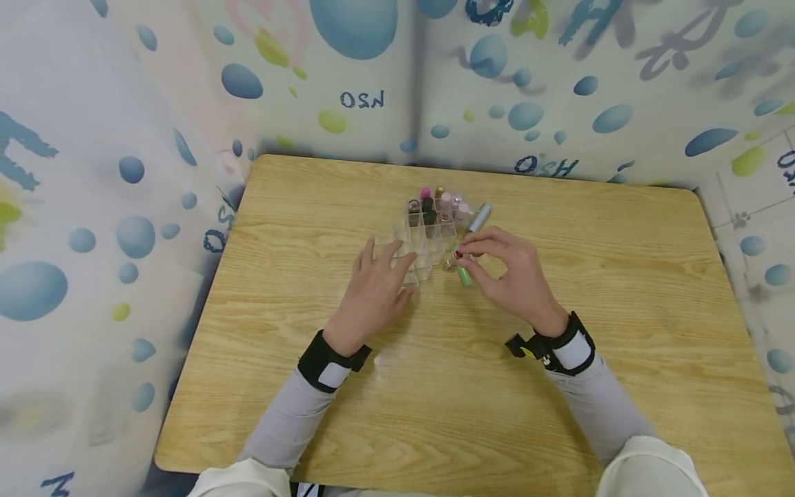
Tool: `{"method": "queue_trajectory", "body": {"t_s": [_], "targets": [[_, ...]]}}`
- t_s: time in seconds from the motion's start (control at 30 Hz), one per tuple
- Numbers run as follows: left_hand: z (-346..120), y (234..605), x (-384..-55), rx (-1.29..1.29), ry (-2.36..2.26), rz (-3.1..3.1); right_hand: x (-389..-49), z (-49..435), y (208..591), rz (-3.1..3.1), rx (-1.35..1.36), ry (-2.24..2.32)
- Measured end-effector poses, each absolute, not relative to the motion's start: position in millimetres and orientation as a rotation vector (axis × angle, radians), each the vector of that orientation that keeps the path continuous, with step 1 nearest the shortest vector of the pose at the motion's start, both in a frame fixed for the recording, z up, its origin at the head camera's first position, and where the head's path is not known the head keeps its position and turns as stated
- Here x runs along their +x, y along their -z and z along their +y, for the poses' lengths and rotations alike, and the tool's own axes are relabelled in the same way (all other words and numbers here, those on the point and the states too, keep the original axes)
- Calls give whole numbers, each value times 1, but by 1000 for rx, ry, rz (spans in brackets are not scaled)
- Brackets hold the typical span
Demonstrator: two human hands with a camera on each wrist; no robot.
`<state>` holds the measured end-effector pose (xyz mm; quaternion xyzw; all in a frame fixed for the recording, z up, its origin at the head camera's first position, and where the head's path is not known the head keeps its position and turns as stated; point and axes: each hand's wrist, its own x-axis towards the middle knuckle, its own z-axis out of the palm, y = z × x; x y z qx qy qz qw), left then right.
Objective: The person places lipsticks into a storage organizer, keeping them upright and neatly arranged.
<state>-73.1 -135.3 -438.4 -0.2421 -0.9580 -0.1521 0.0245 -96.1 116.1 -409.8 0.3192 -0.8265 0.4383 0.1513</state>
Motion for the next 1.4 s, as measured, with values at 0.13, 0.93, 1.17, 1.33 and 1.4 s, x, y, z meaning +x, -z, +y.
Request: {"method": "queue_trajectory", "body": {"t_s": [0.13, 0.93, 1.17, 1.33, 1.4], "targets": [[-137, 440, -74, -814, 425, -2899, -105, 116, 409, -2385, 910, -1232], [-138, 438, -75, -816, 368, -2943, -154, 113, 418, -2414, 864, -1176], [-137, 437, -75, -819, 353, -2946, -158, 112, 421, -2431, 851, -1193], [-137, 437, -75, -819, 348, -2943, -159, 111, 424, -2435, 862, -1195], [-138, 437, -74, -817, 354, -2944, -160, 111, 425, -2438, 860, -1191]]}}
